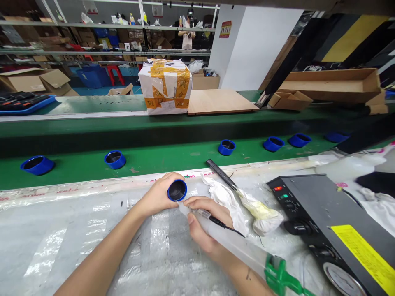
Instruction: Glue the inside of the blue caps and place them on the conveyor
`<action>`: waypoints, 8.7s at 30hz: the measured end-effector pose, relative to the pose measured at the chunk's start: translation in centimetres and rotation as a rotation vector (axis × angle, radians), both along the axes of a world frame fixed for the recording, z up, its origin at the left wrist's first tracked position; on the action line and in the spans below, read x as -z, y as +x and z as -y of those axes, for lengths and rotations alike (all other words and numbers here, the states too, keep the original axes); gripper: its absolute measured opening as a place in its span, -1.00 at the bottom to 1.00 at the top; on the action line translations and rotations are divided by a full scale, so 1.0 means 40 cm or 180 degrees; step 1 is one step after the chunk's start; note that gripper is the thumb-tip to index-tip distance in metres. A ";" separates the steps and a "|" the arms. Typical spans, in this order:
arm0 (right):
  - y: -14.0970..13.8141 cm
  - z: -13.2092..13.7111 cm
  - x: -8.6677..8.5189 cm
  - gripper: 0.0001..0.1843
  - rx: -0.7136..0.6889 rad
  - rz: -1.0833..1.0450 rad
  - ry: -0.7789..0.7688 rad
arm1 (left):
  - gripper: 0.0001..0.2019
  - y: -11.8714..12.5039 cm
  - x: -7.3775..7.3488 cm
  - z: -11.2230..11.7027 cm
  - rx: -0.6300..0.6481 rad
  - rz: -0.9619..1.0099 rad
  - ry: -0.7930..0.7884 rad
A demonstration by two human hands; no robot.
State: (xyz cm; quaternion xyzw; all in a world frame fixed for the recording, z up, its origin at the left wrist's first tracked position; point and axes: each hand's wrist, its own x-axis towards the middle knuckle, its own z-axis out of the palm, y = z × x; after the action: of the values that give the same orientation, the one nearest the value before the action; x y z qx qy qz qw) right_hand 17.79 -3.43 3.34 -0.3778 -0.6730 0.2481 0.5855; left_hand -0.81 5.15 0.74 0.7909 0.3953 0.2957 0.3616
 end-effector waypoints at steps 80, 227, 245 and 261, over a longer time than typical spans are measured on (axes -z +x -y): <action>0.029 -0.018 0.013 -0.76 0.0535 -0.0124 -0.0176 | -0.61 0.002 0.004 0.003 -0.0042 -0.0041 0.0167; 0.064 -0.016 0.031 -0.83 0.0598 -0.0072 -0.0217 | -0.57 0.025 0.002 0.058 -0.0064 0.0059 0.0030; 0.056 -0.016 0.010 -0.89 0.0261 -0.0050 -0.0411 | -0.57 0.028 0.006 0.056 -0.0026 0.0140 0.0080; 0.028 0.003 0.003 -0.83 -0.0045 -0.0272 -0.0344 | -0.46 0.026 0.002 0.055 0.0058 0.0176 -0.0046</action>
State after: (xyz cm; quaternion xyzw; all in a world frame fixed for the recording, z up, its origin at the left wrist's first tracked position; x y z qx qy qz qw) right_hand 18.90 -3.54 3.23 -0.3932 -0.6356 0.3041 0.5907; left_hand 0.21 2.95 0.68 0.7834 0.3800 0.3114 0.3807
